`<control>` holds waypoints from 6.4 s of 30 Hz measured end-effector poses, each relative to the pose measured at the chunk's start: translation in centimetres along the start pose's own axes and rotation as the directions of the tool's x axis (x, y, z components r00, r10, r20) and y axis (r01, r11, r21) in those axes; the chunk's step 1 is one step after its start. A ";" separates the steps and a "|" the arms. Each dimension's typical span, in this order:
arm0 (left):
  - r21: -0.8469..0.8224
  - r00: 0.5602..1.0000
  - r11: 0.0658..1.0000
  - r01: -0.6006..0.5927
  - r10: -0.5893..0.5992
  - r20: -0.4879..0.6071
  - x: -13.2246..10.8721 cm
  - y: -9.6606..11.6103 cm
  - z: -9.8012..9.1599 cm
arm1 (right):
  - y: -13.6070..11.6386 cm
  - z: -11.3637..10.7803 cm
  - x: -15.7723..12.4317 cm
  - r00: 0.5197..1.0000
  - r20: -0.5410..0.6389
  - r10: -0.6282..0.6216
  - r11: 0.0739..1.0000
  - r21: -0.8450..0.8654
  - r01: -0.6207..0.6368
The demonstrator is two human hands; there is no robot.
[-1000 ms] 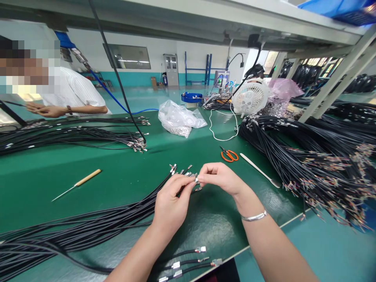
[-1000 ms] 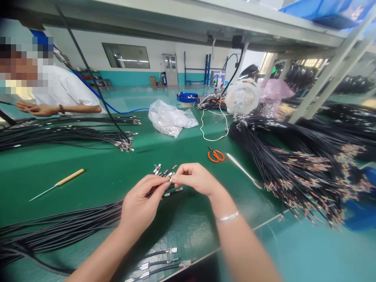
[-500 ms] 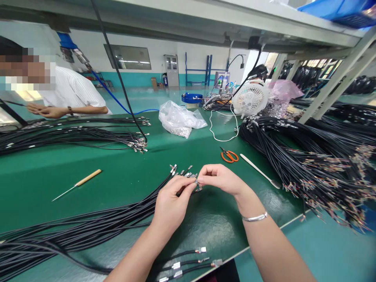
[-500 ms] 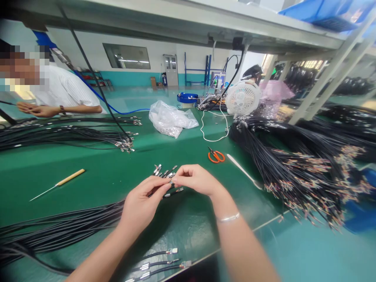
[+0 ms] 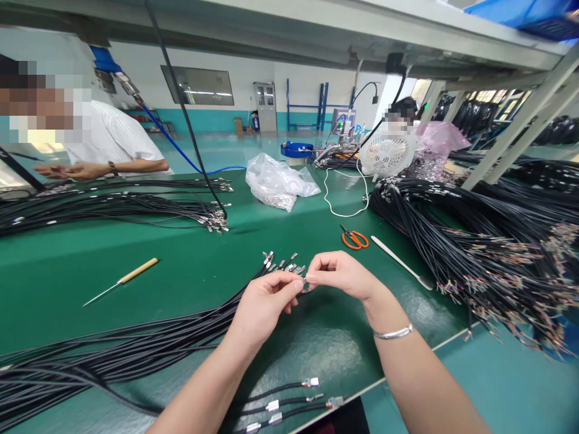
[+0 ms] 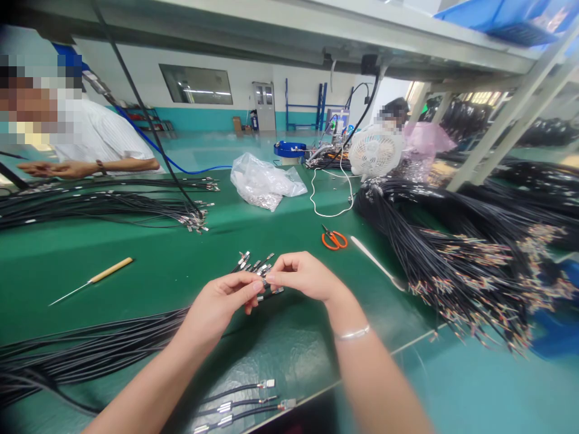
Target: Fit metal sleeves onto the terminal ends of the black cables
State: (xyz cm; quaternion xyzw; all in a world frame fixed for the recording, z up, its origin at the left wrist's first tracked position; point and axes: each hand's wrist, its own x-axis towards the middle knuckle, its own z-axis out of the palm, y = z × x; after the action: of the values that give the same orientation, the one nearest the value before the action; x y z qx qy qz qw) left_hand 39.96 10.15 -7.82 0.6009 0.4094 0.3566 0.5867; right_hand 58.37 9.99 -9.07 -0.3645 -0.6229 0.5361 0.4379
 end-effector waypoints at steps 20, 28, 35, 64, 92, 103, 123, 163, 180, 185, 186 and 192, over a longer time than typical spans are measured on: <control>0.412 0.970 0.900 -0.144 0.045 0.240 -1.3 0.0 -0.6 | 0.1 -1.7 -1.0 0.971 0.164 0.172 0.951 -0.285 -0.120; 0.749 0.875 0.531 -0.396 -0.031 0.484 -5.4 -0.6 -1.3 | -0.4 -1.8 -1.5 0.927 0.278 0.254 0.918 -0.371 -0.140; 0.722 0.807 0.508 -0.470 -0.085 0.585 -7.3 -0.6 -0.6 | 1.3 -0.9 -0.1 0.993 0.024 0.114 0.925 -0.368 -0.098; 0.722 0.950 0.636 -0.274 0.294 0.102 -1.2 -1.4 -3.4 | 1.3 -1.3 0.2 0.988 -0.144 0.063 0.964 -0.246 -0.097; 0.150 0.997 0.985 -0.082 0.079 0.027 0.3 -0.5 0.1 | -0.3 -0.3 -0.4 0.994 -0.100 0.036 0.981 -0.189 -0.055; 0.041 0.999 0.999 -0.008 0.006 0.048 0.7 -0.4 0.1 | -0.2 -0.1 -0.2 0.995 -0.082 0.059 0.988 -0.139 -0.070; 0.378 0.919 0.861 -0.341 0.390 -0.061 0.7 -1.8 0.5 | 0.1 -0.1 0.2 0.981 -0.160 0.106 0.988 -0.092 -0.122; 0.436 0.934 0.843 -0.315 0.356 -0.015 0.2 -1.2 0.0 | -0.2 -0.6 -0.2 0.994 -0.077 0.082 0.996 -0.027 -0.084; 0.788 0.847 0.345 -0.509 0.037 0.531 -8.8 -3.6 0.6 | 2.3 -1.3 0.3 0.986 -0.129 0.109 0.886 -0.437 -0.155; 0.764 0.831 0.364 -0.533 0.055 0.554 -9.0 -3.4 1.2 | 3.3 -0.9 0.7 0.983 -0.177 0.037 0.807 -0.575 -0.134; 0.757 0.833 0.394 -0.521 0.043 0.551 -8.9 -3.0 1.3 | 3.5 -0.8 0.7 0.985 -0.170 0.021 0.798 -0.591 -0.119; 0.678 0.833 0.510 -0.529 0.159 0.531 -6.6 -1.4 1.2 | 4.4 -0.7 1.1 0.995 -0.098 -0.021 0.710 -0.702 -0.054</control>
State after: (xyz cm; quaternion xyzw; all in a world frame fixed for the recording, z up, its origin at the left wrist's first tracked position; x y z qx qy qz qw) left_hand 38.20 3.58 -8.98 0.9286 0.2637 0.1124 0.2355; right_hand 58.59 11.98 -13.15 -0.5351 -0.7544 0.2439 0.2916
